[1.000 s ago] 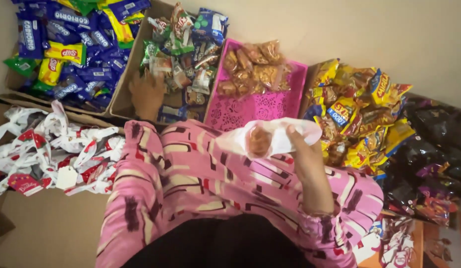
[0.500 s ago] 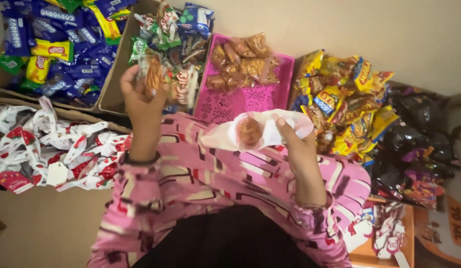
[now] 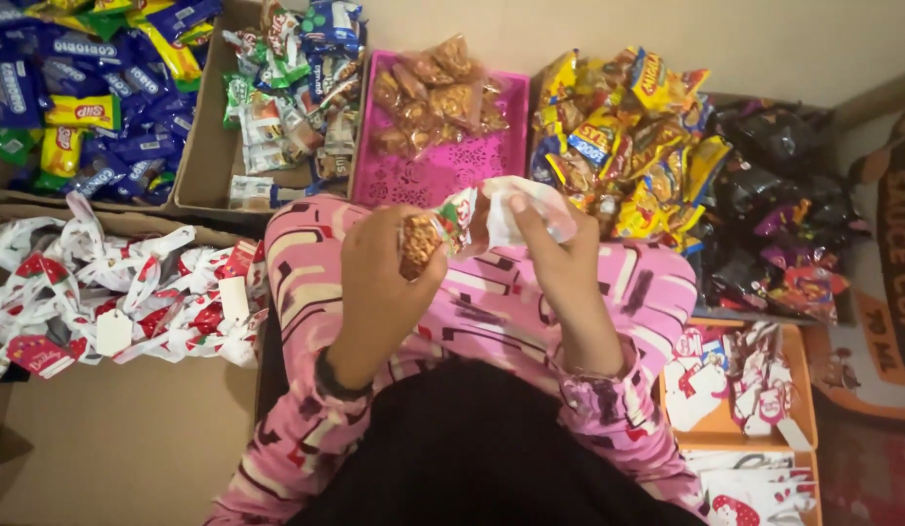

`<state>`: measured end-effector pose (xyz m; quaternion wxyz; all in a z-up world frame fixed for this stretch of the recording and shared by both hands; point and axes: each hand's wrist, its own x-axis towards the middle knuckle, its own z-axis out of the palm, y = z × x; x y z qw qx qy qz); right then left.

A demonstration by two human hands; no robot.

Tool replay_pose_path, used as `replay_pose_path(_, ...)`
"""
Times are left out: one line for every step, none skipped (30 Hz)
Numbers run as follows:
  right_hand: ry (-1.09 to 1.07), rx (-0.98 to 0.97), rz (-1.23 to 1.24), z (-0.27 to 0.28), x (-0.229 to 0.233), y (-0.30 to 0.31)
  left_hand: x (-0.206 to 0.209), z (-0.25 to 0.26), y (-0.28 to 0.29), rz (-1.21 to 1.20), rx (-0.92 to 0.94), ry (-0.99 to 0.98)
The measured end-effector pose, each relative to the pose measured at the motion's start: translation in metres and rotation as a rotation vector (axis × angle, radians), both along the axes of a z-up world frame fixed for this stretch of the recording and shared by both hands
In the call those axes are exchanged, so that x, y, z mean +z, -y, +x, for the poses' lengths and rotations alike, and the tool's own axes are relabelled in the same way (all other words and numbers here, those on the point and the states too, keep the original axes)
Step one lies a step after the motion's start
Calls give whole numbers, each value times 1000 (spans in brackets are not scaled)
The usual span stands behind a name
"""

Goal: Packing various snack items into small decorative gift bags

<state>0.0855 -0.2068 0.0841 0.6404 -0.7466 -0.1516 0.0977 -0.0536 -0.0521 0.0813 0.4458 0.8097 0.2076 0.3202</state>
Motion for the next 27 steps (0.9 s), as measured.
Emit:
replay_pose_path(177,109,20,-3,8,-1,-11,0,5,132,-25,-53)
replay_pose_path(355,217,39,-6,15,-2,-23,1,10,264,-49,-106)
replay_pose_path(359,213,40,-9,11,-2,-27,1,15,267,-52,-101)
replay_pose_path(404,281,49,-12,7,-3,-30,2,19,292,-42,-101)
replay_pose_path(449,351,57,-15,2,-4,-35,3,24,315,-28,-102)
replay_pose_path(452,350,58,-26,6,-3,-42,5,22,317,-29,-99)
replay_pose_path(452,414,26,-38,9,-1,-49,6,20,250,-35,-92)
replay_pose_path(451,478,-6,-49,12,0,-56,8,17,183,-40,-85)
replay_pose_path(455,476,-4,-57,13,0,-53,8,16,185,-41,-81)
replay_pose_path(470,490,-33,-64,14,0,-50,8,14,-70,-41,-21)
replay_pose_path(484,502,-63,-70,14,0,-48,8,12,-327,-43,39)
replay_pose_path(487,499,-62,-69,15,0,-56,11,13,-325,-46,41)
replay_pose_path(457,517,-3,-68,16,0,-64,13,14,-461,-107,136)
replay_pose_path(426,535,56,-67,17,0,-73,15,14,-596,-168,232)
replay_pose_path(427,536,57,-65,17,0,-71,13,16,-595,-168,232)
replay_pose_path(398,562,80,-63,18,0,-68,11,18,-599,-187,244)
replay_pose_path(368,587,102,-60,18,0,-66,9,22,-604,-207,255)
replay_pose_path(367,587,102,-59,21,0,-61,9,22,-605,-207,254)
replay_pose_path(281,611,153,-58,23,0,-57,8,22,-572,-176,238)
replay_pose_path(195,634,204,-58,26,0,-53,7,21,-540,-144,222)
replay_pose_path(193,636,203,-56,27,2,-50,7,23,-541,-142,222)
replay_pose_path(145,630,234,-55,28,4,-46,6,25,-331,-44,157)
replay_pose_path(98,622,265,-54,29,6,-43,5,27,-120,51,92)
replay_pose_path(96,624,264,-56,31,9,-41,4,30,-122,54,91)
replay_pose_path(85,546,228,-57,33,12,-39,4,34,-156,47,93)
replay_pose_path(73,468,192,-58,35,15,-37,4,37,-190,40,95)
replay_pose_path(73,469,192,-48,31,15,-39,3,34,-190,41,95)
